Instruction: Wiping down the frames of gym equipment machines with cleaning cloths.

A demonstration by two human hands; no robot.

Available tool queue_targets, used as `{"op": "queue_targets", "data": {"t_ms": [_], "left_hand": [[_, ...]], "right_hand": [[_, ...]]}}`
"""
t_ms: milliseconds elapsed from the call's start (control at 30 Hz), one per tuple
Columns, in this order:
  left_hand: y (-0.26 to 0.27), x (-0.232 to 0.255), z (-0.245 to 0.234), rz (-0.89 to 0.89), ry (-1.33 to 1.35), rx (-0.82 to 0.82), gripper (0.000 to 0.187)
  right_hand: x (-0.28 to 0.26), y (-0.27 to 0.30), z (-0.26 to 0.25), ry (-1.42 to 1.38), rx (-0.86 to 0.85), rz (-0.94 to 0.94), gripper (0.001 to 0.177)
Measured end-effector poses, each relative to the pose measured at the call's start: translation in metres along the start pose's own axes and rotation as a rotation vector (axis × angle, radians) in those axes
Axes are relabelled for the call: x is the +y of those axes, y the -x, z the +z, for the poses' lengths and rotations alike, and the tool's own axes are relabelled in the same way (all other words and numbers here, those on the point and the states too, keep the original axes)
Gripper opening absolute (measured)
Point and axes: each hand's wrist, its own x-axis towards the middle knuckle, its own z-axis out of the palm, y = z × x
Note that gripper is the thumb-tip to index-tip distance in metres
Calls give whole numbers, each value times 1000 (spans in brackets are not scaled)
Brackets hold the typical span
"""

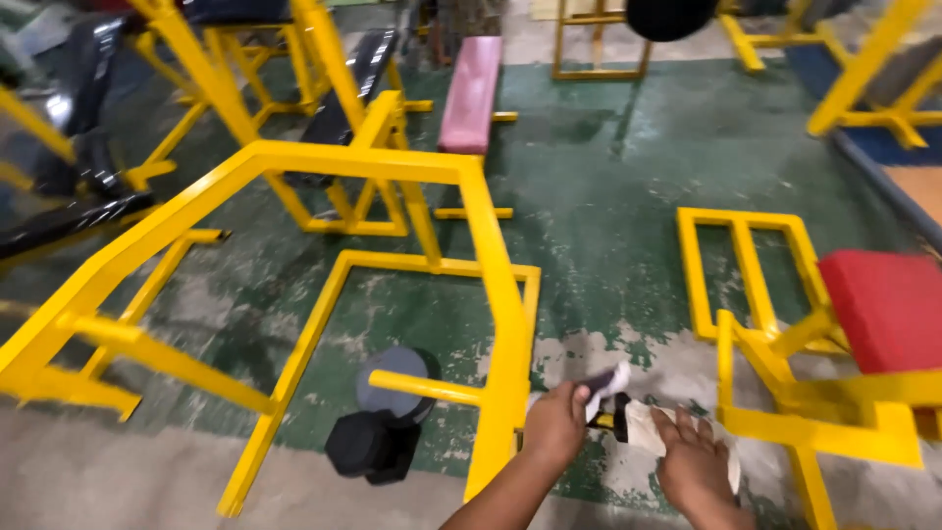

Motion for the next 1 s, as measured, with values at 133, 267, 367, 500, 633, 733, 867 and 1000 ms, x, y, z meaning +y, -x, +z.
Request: {"op": "queue_targets", "data": {"t_ms": [133, 267, 367, 500, 633, 733, 867, 1000], "left_hand": [[13, 20, -59, -116, 185, 235, 30], [35, 2, -73, 292, -300, 384, 46], [84, -68, -22, 129, -469, 26, 55], [113, -79, -12, 83, -356, -41, 61], [95, -77, -2, 36, -361, -20, 61], [64, -81, 1, 42, -419, 31, 63], [37, -74, -8, -85, -387, -43, 70], [42, -81, 9, -90, -447, -83, 75]], "right_hand": [[-38, -3, 6, -14, 10, 15, 80], [-68, -23, 36, -266, 229, -252, 79], [-109, -17, 2, -501, 102, -260, 65], [-120, -34, 19, -289, 279, -355, 64], [-124, -25, 10, -173, 312, -359, 70], [-123, -17, 0, -201, 356, -427, 69], [-124, -8, -9, -226, 430, -474, 68], [-124, -12, -6, -253, 344, -410, 67]]}}
